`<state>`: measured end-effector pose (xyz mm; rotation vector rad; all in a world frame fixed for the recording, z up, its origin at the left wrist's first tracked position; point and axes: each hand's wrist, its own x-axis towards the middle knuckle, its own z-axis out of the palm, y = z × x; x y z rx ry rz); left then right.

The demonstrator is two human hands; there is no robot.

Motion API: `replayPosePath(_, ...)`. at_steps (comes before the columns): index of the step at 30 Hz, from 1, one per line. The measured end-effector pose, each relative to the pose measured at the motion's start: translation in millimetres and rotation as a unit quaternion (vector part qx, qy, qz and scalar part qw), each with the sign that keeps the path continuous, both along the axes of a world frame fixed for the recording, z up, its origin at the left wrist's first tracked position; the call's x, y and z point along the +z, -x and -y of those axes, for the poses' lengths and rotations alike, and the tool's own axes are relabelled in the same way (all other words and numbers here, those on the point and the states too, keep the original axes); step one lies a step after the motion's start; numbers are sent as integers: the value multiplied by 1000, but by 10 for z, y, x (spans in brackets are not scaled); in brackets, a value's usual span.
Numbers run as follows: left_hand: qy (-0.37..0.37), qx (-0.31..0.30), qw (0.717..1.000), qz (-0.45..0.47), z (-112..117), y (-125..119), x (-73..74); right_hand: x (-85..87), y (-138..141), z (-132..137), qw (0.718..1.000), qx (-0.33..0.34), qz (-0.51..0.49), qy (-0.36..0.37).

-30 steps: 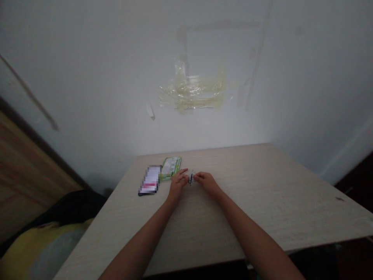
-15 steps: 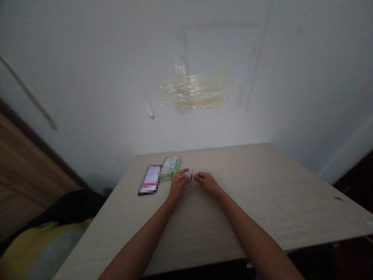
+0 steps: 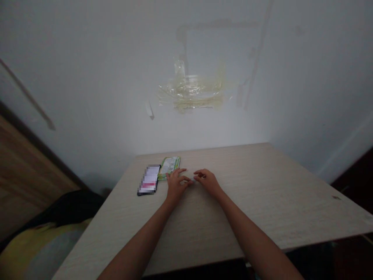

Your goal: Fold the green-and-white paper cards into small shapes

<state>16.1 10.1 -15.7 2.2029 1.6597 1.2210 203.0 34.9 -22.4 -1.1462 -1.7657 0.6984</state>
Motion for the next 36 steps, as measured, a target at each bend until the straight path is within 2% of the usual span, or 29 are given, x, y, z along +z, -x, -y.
replayPosePath(4,8,10,1000,-4,12,4,5,66,-75,31,997,25,67,-14)
replayPosePath(9,7,16,1000,-21,40,11,3,147,-194,54,981,12,179,-74)
replayPosePath(13,15,11,999,-39,73,0,-15,213,-279,67,961,-55,252,-100)
replayPosePath(17,34,2,998,-49,92,-19,-34,279,-357,85,933,-145,318,-85)
replayPosePath(22,42,10,997,-68,115,-38,-42,295,-447,94,911,-246,328,-55)
replayPosePath(26,44,10,996,-80,124,-41,-44,277,-511,84,895,-291,338,-24)
replayPosePath(32,42,12,995,-88,122,-47,-41,241,-570,56,872,-316,374,3)
replayPosePath(36,46,15,995,-85,121,-53,-45,222,-568,48,868,-327,372,0)
